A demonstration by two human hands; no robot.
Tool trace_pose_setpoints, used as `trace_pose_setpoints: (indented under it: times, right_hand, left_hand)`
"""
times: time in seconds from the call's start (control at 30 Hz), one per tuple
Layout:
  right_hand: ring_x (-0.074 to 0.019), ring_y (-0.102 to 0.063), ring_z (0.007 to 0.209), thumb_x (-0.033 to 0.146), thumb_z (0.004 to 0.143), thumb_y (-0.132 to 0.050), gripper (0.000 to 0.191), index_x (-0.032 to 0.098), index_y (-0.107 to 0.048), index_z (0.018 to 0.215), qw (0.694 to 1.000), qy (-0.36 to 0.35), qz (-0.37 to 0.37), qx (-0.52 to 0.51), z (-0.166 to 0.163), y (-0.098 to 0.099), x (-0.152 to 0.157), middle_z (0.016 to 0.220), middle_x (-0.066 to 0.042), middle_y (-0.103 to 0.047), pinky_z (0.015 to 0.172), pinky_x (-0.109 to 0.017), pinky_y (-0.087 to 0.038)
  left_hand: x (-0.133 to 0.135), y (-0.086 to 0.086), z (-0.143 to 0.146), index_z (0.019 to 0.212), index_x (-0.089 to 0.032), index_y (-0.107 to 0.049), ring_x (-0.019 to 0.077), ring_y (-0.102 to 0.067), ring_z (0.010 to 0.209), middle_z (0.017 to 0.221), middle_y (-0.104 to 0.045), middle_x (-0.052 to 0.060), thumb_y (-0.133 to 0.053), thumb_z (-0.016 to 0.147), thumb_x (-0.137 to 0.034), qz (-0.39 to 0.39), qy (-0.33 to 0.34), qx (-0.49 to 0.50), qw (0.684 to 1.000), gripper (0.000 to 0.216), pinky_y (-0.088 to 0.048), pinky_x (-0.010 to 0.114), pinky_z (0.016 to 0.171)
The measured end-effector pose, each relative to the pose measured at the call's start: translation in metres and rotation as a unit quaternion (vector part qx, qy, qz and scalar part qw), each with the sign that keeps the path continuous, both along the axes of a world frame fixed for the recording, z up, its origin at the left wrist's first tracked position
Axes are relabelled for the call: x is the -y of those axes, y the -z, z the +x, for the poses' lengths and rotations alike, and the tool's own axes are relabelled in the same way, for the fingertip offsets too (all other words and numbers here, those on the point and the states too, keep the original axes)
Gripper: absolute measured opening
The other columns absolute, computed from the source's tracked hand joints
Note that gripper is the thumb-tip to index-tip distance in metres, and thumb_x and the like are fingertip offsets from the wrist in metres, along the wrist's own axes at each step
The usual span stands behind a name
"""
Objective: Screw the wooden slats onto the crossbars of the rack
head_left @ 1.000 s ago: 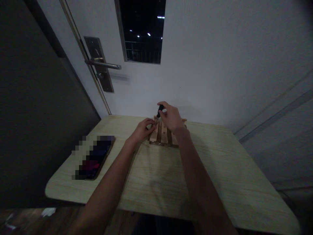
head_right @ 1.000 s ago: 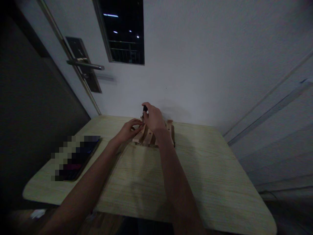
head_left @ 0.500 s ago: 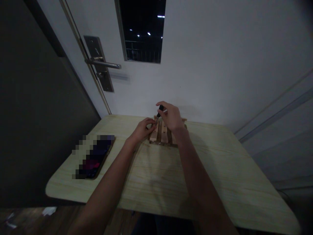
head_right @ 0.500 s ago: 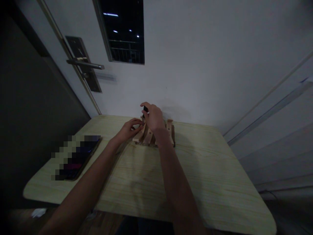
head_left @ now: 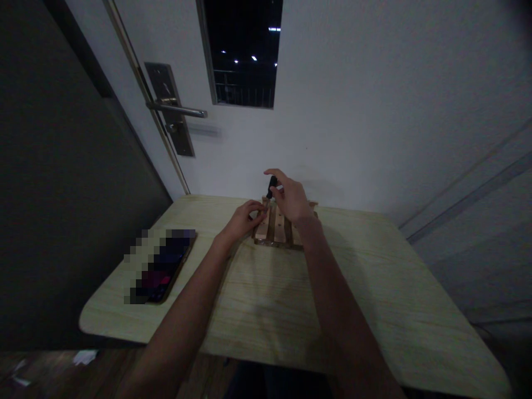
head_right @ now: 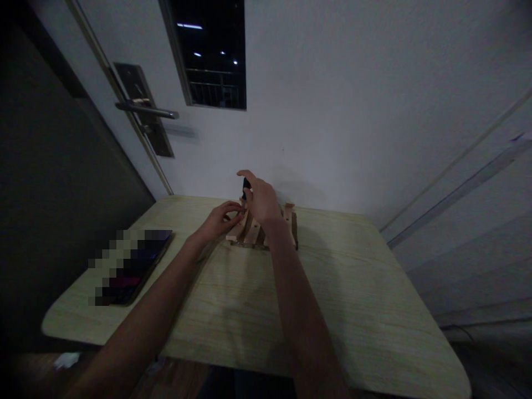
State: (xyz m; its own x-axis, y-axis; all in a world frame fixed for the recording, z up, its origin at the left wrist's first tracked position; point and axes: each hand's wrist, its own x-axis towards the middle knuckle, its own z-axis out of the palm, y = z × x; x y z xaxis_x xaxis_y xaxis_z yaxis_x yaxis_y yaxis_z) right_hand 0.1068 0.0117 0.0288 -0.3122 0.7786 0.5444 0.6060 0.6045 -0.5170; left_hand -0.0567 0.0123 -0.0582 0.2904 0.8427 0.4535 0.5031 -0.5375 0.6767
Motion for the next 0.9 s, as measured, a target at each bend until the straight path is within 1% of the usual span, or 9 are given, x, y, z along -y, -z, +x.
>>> trace_pose_setpoints:
  times: [0.13,0.3,0.37,0.5,0.57,0.67,0.8,0.9]
  right_hand:
    - [-0.0147,-0.060,0.073,0.013,0.082,-0.048,0.028,0.023,-0.057,0.107,1.000,0.014,0.008,-0.012,-0.0007,0.0020,-0.0021,0.085,-0.003,-0.065,0.070,-0.028,-0.047]
    - [-0.0151,-0.061,0.068,0.018,0.082,-0.054,0.025,0.021,-0.060,0.106,0.999,0.038,0.010,-0.025,-0.0034,0.0054,-0.0047,0.075,-0.002,-0.064,0.067,-0.028,-0.049]
    - [-0.0153,-0.061,0.069,0.019,0.082,-0.053,0.029,0.020,-0.060,0.110,0.999,0.041,0.008,-0.023,-0.0049,0.0062,-0.0051,0.078,-0.004,-0.066,0.067,-0.029,-0.049]
    - [-0.0163,-0.062,0.075,0.019,0.084,-0.049,0.036,0.017,-0.058,0.118,1.000,0.021,0.010,-0.019,-0.0065,0.0049,-0.0038,0.095,-0.009,-0.068,0.070,-0.030,-0.050]
    - [-0.0168,-0.063,0.077,0.017,0.084,-0.047,0.038,0.016,-0.057,0.120,1.000,0.017,0.007,-0.015,-0.0064,0.0027,-0.0019,0.098,-0.010,-0.068,0.071,-0.030,-0.050]
    - [-0.0172,-0.063,0.078,0.015,0.083,-0.045,0.037,0.016,-0.057,0.119,1.000,0.007,0.003,-0.004,-0.0057,-0.0003,0.0010,0.093,-0.009,-0.069,0.072,-0.030,-0.049]
    - [-0.0156,-0.062,0.076,0.015,0.084,-0.046,0.034,0.022,-0.057,0.115,1.000,-0.010,0.014,-0.010,-0.0054,0.0003,0.0010,0.088,-0.004,-0.068,0.072,-0.028,-0.047]
    - [-0.0151,-0.060,0.074,0.016,0.084,-0.049,0.026,0.022,-0.059,0.108,0.999,0.001,0.027,-0.022,-0.0057,0.0034,-0.0023,0.086,-0.004,-0.066,0.070,-0.028,-0.046]
  left_hand:
    - [-0.0006,0.0008,0.0000,0.098,-0.018,-0.065,0.0172,-0.060,0.095,0.111,-0.059,0.008,-0.055,0.084,-0.028,0.002,0.002,0.002,1.000,0.020,-0.051,0.022,0.061]
    - [0.0002,-0.0005,-0.0003,0.098,-0.018,-0.065,0.0176,-0.059,0.095,0.111,-0.059,0.008,-0.054,0.084,-0.027,-0.007,0.004,-0.004,1.000,0.019,-0.052,0.024,0.064]
    - [0.0003,-0.0009,-0.0007,0.098,-0.019,-0.065,0.0175,-0.059,0.096,0.111,-0.059,0.008,-0.054,0.084,-0.027,-0.003,0.003,-0.007,1.000,0.019,-0.052,0.025,0.067]
    - [-0.0003,-0.0007,-0.0015,0.097,-0.019,-0.064,0.0174,-0.059,0.095,0.111,-0.060,0.008,-0.055,0.084,-0.028,0.001,0.011,-0.010,1.000,0.019,-0.052,0.026,0.068]
    - [-0.0006,-0.0004,-0.0015,0.097,-0.018,-0.064,0.0172,-0.060,0.094,0.111,-0.060,0.008,-0.055,0.084,-0.028,0.000,0.010,-0.011,1.000,0.019,-0.053,0.026,0.068]
    - [-0.0005,-0.0005,-0.0010,0.098,-0.018,-0.064,0.0172,-0.060,0.094,0.110,-0.060,0.008,-0.054,0.084,-0.027,0.000,0.005,-0.009,1.000,0.019,-0.052,0.025,0.067]
    - [0.0010,-0.0016,-0.0003,0.096,-0.018,-0.064,0.0179,-0.059,0.096,0.110,-0.060,0.008,-0.054,0.084,-0.028,-0.001,0.003,-0.010,1.000,0.019,-0.052,0.024,0.065]
    - [0.0017,-0.0020,0.0001,0.097,-0.018,-0.064,0.0174,-0.059,0.096,0.110,-0.059,0.008,-0.054,0.084,-0.028,-0.002,0.003,-0.010,1.000,0.019,-0.052,0.024,0.066]
